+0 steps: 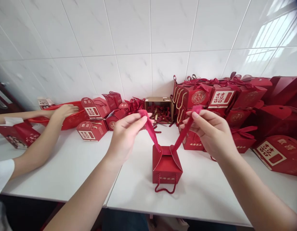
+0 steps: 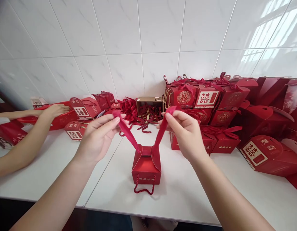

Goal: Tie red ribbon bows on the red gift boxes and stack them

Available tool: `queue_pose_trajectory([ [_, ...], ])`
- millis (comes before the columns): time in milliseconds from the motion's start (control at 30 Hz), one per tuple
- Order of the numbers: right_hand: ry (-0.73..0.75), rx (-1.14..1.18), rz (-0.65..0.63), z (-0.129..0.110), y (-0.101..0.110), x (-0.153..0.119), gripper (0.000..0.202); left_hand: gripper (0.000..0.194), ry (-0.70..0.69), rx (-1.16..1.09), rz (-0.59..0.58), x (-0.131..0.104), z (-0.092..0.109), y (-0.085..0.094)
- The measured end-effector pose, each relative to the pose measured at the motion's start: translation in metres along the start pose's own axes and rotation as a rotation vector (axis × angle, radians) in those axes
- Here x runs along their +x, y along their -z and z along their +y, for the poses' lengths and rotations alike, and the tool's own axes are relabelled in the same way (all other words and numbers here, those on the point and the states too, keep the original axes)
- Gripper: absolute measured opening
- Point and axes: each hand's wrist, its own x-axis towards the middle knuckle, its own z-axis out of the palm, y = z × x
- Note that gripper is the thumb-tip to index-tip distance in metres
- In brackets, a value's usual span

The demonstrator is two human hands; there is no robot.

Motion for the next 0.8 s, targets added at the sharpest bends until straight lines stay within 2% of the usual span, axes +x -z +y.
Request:
queue_pose_trajectory([
  [133,0.006,-0.001,-0.132,-0.006,-0.017,0.015,0.014,0.015,0.058,0.041,-0.16,0.008,0.01,-0.015],
  [233,0.014,0.019,-0.189,-0.008,-0.024,0.021,0.011,0.013,0.045,0.062,-0.207,0.011,0.014,-0.02],
  [433,0.031,0.027,-0.212,-0.014,-0.027,0.025,0.007,0.011,-0.017,0.029,-0.196,0.022,0.021,-0.026],
  [600,0.065,-0.011,-0.206,-0.015,-0.027,0.027,0.008,0.014,-0.021,-0.023,-0.183,0.033,0.026,-0.03],
  [800,0.131,-0.028,-0.203,-0.016,-0.026,0.028,0.009,0.02,-0.014,-0.022,-0.157,0.035,0.027,-0.032],
])
